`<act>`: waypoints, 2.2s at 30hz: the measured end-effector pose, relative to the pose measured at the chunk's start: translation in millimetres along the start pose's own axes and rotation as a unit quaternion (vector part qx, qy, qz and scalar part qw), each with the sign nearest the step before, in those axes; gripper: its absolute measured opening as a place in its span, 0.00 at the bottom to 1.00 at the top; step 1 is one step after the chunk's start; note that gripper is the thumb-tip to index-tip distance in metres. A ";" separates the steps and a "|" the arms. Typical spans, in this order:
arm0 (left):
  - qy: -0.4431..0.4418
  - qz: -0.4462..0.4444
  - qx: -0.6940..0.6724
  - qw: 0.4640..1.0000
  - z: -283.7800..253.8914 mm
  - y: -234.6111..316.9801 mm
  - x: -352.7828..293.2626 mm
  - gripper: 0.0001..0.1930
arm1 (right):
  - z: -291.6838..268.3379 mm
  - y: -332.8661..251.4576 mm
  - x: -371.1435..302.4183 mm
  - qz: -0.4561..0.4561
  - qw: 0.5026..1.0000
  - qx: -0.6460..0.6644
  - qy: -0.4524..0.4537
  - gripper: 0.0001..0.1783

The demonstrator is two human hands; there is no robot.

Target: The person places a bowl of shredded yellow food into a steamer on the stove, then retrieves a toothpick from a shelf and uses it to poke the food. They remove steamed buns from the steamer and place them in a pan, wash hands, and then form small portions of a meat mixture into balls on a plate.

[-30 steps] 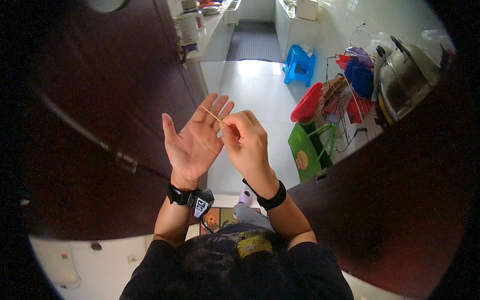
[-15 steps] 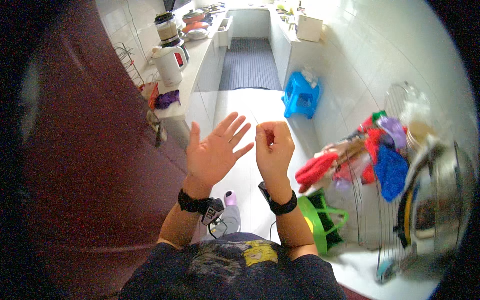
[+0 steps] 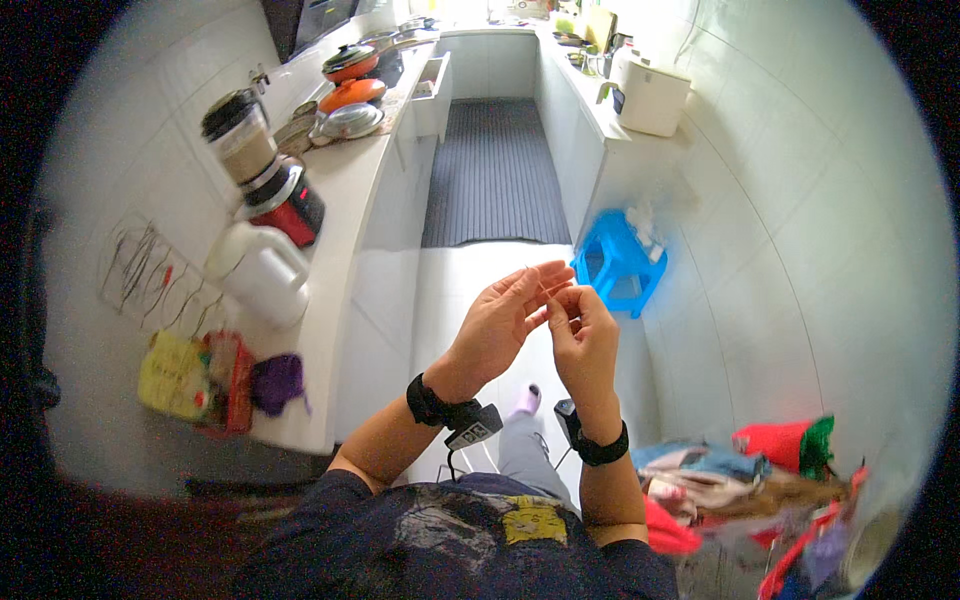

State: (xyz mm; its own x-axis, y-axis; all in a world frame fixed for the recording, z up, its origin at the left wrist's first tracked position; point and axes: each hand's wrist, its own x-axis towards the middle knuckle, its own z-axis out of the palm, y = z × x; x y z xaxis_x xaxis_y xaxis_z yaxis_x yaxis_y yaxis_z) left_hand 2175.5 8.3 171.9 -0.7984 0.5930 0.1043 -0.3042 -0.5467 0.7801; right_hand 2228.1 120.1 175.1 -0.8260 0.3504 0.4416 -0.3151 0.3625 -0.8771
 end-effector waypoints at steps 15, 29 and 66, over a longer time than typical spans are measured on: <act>0.108 0.066 -0.078 0.989 -217.5 111.5 494.9 0.19 | 184.6 217.7 507.7 0.049 0.945 0.315 -0.071 0.08; 0.125 0.109 -0.123 0.979 -431.2 224.0 932.0 0.15 | 353.3 386.8 959.9 -0.010 0.958 0.276 -0.077 0.06; 0.665 0.485 0.065 0.565 -921.9 585.2 1404.0 0.15 | 1025.4 480.7 1660.7 -0.319 0.728 0.282 -0.538 0.07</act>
State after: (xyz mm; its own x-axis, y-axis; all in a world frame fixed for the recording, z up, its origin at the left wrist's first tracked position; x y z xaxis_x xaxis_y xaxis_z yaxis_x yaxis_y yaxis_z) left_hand 397.4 -24.0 206.1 -0.2677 -0.9629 0.0332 0.5830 -0.1345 0.8013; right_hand 225.6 -9.1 292.9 -0.2197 -0.7224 0.6557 -0.6859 -0.3635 -0.6304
